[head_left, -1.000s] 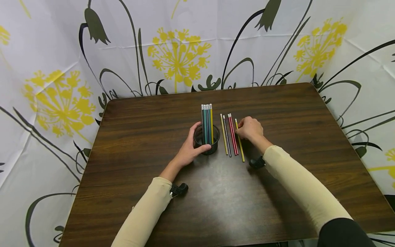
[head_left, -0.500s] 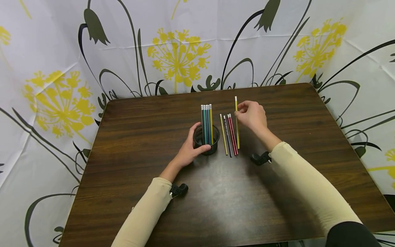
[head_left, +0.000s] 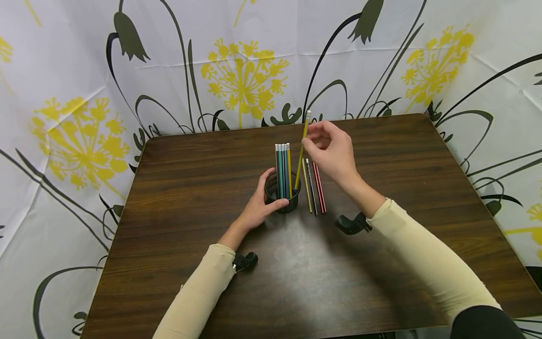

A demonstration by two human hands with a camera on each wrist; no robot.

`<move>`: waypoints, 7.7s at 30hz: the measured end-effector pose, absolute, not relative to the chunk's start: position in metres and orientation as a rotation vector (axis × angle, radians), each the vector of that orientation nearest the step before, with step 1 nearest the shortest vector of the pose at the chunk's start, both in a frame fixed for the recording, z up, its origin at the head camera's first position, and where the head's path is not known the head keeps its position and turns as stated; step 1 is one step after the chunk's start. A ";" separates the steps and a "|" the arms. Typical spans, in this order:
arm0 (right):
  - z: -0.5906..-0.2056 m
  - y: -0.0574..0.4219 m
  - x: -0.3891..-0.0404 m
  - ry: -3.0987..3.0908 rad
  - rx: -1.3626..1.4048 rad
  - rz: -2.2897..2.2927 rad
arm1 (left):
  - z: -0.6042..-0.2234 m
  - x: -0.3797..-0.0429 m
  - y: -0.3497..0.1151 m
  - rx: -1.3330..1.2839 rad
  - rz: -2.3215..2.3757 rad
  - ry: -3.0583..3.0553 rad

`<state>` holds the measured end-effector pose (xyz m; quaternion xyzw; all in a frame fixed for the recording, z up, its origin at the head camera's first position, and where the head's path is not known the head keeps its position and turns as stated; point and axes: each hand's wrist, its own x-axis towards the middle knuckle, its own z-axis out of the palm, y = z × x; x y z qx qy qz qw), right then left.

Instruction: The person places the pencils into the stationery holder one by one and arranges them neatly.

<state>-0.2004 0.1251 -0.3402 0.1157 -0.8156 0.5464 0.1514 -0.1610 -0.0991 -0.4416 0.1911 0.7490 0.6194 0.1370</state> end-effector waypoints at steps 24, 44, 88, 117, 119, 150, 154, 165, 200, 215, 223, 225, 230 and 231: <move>-0.385 0.098 -0.194 -2.589 0.445 1.438 | -0.445 -0.162 -0.099 0.589 1.868 2.093; -0.399 0.093 -0.198 -2.720 0.275 1.288 | -0.447 -0.163 -0.098 0.551 1.843 2.105; -0.444 0.161 -0.233 -3.013 -0.137 1.243 | -0.473 -0.170 -0.102 0.511 1.783 2.221; -0.461 0.164 -0.232 -3.240 -0.158 0.820 | -0.477 -0.171 -0.100 0.524 1.774 2.245; -0.461 0.165 -0.232 -3.242 -0.166 0.830 | -0.477 -0.171 -0.100 0.521 1.772 2.247; -0.350 0.119 -0.202 -2.356 0.280 1.486 | -0.478 -0.171 -0.100 0.510 1.787 2.239; -0.357 0.109 -0.196 -2.390 0.372 1.484 | -0.478 -0.172 -0.101 0.518 1.803 2.207; -0.384 0.093 -0.186 -2.511 0.478 1.450 | -0.448 -0.165 -0.099 0.558 1.846 2.114; -0.403 0.079 -0.194 -2.678 0.225 1.214 | -0.477 -0.172 -0.100 0.535 1.832 2.199; -0.401 0.077 -0.197 -2.711 0.185 1.218 | -0.478 -0.172 -0.100 0.562 1.837 2.191; -0.397 0.087 -0.201 -2.685 0.211 1.289 | -0.476 -0.172 -0.100 0.550 1.834 2.186; -0.395 0.094 -0.204 -2.654 0.182 1.338 | -0.475 -0.172 -0.100 0.540 1.828 2.195; -0.402 0.117 -0.219 -2.627 0.029 1.364 | -0.470 -0.171 -0.100 0.510 1.799 2.230; -0.406 0.123 -0.222 -2.644 0.000 1.349 | -0.470 -0.171 -0.100 0.506 1.793 2.238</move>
